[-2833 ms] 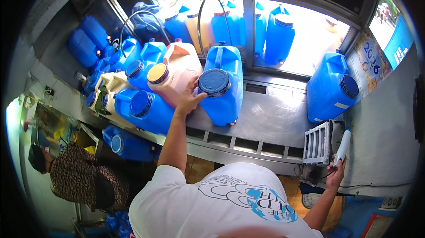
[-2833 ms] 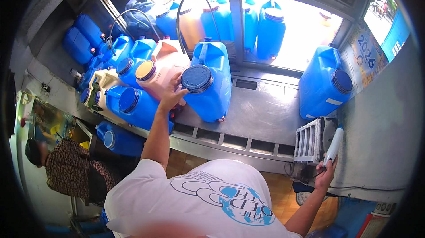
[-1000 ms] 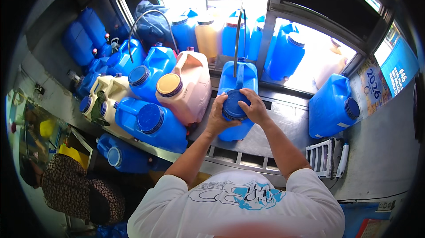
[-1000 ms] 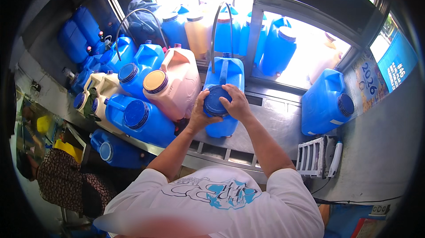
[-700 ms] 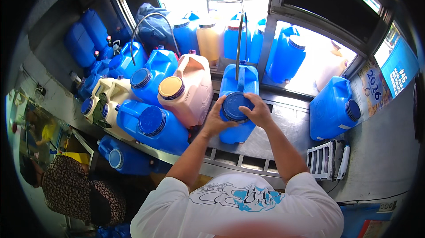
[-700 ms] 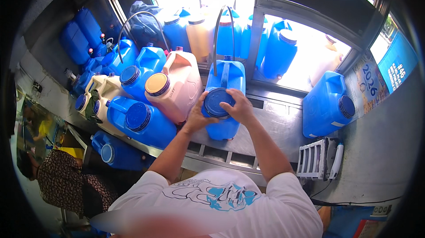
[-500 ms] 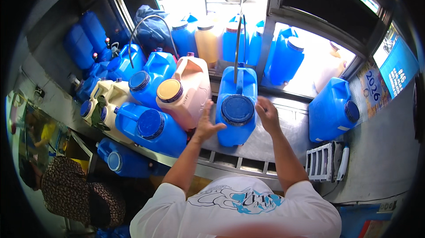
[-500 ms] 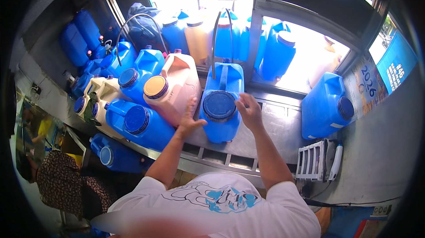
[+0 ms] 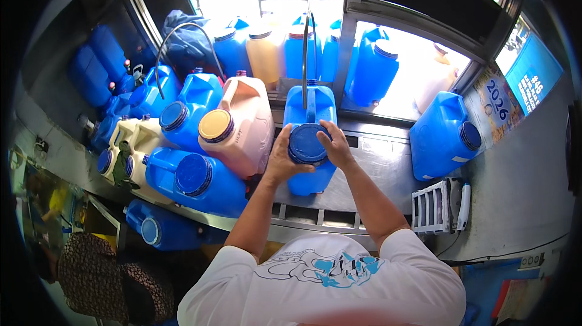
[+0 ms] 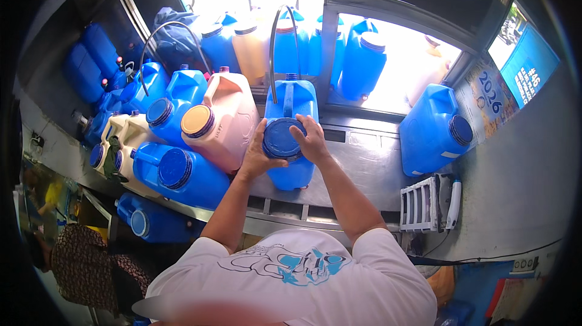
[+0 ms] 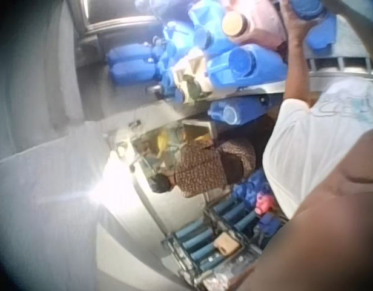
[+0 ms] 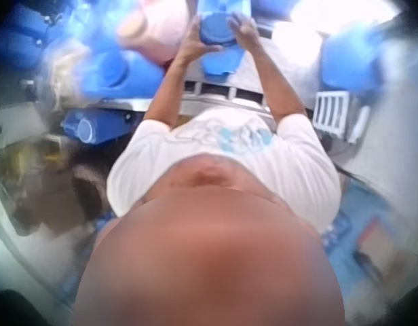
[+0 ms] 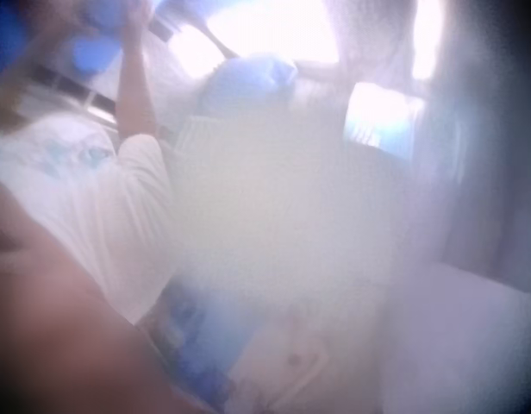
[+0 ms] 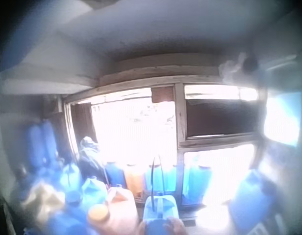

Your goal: The person fills multiple blue and yellow plastic jugs with liquid from a dispenser, then seals each with a cap and applies a label using a handheld labeler. The jugs are handled one at a time and placed on a metal counter.

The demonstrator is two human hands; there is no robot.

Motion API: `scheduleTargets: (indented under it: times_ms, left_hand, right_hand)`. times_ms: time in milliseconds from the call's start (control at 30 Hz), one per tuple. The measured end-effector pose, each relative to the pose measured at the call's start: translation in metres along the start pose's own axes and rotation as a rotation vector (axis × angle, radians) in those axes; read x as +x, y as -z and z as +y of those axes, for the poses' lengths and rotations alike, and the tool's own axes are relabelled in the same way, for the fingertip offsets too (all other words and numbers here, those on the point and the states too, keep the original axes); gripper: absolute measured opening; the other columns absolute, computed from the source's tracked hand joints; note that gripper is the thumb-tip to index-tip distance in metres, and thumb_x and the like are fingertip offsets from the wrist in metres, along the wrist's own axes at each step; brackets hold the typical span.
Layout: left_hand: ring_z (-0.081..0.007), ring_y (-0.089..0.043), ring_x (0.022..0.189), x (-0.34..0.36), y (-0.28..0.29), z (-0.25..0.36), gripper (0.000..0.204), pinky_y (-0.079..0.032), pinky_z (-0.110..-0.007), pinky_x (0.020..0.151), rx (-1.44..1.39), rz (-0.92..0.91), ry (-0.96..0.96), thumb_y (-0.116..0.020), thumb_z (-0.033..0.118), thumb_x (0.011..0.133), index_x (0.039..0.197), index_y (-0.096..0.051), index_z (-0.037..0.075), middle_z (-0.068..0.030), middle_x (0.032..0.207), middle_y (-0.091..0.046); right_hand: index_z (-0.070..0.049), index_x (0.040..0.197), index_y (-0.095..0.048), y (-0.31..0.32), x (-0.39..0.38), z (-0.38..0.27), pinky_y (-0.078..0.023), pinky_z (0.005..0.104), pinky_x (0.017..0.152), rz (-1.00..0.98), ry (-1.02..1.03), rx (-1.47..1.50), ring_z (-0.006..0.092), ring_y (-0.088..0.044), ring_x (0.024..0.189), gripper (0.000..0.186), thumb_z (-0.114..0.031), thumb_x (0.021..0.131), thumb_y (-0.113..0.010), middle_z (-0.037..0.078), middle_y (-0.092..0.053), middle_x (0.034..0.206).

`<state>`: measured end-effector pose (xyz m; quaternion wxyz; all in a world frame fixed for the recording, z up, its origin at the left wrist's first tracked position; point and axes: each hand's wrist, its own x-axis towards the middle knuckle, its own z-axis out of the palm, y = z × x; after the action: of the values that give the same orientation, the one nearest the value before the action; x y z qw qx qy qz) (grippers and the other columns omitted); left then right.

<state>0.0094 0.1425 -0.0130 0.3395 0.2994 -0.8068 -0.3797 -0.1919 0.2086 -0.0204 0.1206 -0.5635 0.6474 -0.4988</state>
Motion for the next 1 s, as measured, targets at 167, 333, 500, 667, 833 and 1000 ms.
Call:
scheduleTargets:
  times_ms: [167, 333, 500, 667, 833, 1000]
  left_hand:
    - [-0.0310, -0.039, 0.134, 0.005, 0.041, -0.055, 0.110, -0.034, -0.040, 0.110, -0.518, 0.009, 0.271, -0.093, 0.024, 0.058, 0.147, -0.031, 0.008, -0.0181, 0.147, -0.038]
    - [-0.0315, -0.040, 0.134, 0.003, 0.016, -0.004, 0.122, -0.035, -0.045, 0.109, 0.022, 0.034, -0.210, -0.093, 0.040, 0.052, 0.148, -0.025, 0.006, -0.0179, 0.146, -0.038]
    - [-0.0399, -0.037, 0.135, 0.018, 0.002, 0.032, 0.128, -0.034, -0.046, 0.110, 0.263, -0.033, -0.205, -0.092, 0.047, 0.047, 0.148, -0.027, 0.006, -0.0245, 0.145, -0.037]
    - [-0.0423, -0.035, 0.135, 0.046, 0.037, 0.031, 0.121, -0.031, -0.047, 0.111, 0.266, -0.386, -0.300, -0.090, 0.049, 0.051, 0.147, -0.031, 0.006, -0.0256, 0.147, -0.035]
    - [-0.0471, -0.034, 0.133, 0.046, 0.016, 0.060, 0.122, -0.029, -0.051, 0.111, 0.648, -0.439, -0.193, -0.082, 0.062, 0.051, 0.148, -0.031, 0.008, -0.0286, 0.148, -0.030]
    - [-0.0454, -0.039, 0.129, 0.051, 0.022, 0.051, 0.114, -0.034, -0.049, 0.109, 0.548, -0.454, -0.251, -0.083, 0.052, 0.054, 0.147, -0.032, 0.009, -0.0266, 0.145, -0.034]
  right_hand:
    - [-0.002, 0.131, -0.053, 0.018, -0.051, -0.009, -0.033, 0.0449, 0.107, -0.060, -0.084, 0.134, 0.0363, -0.047, 0.125, 0.069, -0.058, 0.090, -0.054, 0.021, -0.057, 0.128]
    - [-0.001, 0.132, -0.051, 0.013, -0.023, -0.011, -0.034, 0.0439, 0.107, 0.028, -0.081, 0.067, 0.0356, -0.048, 0.125, 0.069, -0.056, 0.090, -0.055, 0.022, -0.053, 0.133]
    - [0.001, 0.135, -0.047, -0.003, -0.016, -0.019, -0.029, 0.0438, 0.111, -0.036, -0.069, 0.118, 0.0377, -0.038, 0.134, 0.073, -0.057, 0.092, -0.051, 0.023, -0.045, 0.141]
    - [0.002, 0.139, -0.042, 0.007, -0.031, -0.030, -0.026, 0.0447, 0.112, -0.083, -0.090, 0.048, 0.0382, -0.037, 0.135, 0.076, -0.059, 0.092, -0.048, 0.024, -0.042, 0.143]
    - [0.001, 0.141, -0.038, -0.003, -0.010, -0.009, -0.021, 0.0454, 0.114, -0.092, -0.106, 0.058, 0.0394, -0.034, 0.136, 0.080, -0.061, 0.092, -0.046, 0.025, -0.039, 0.144]
    - [0.001, 0.143, -0.035, -0.009, -0.018, -0.014, -0.023, 0.0460, 0.113, -0.077, -0.113, 0.051, 0.0398, -0.034, 0.136, 0.081, -0.061, 0.092, -0.046, 0.026, -0.038, 0.145]
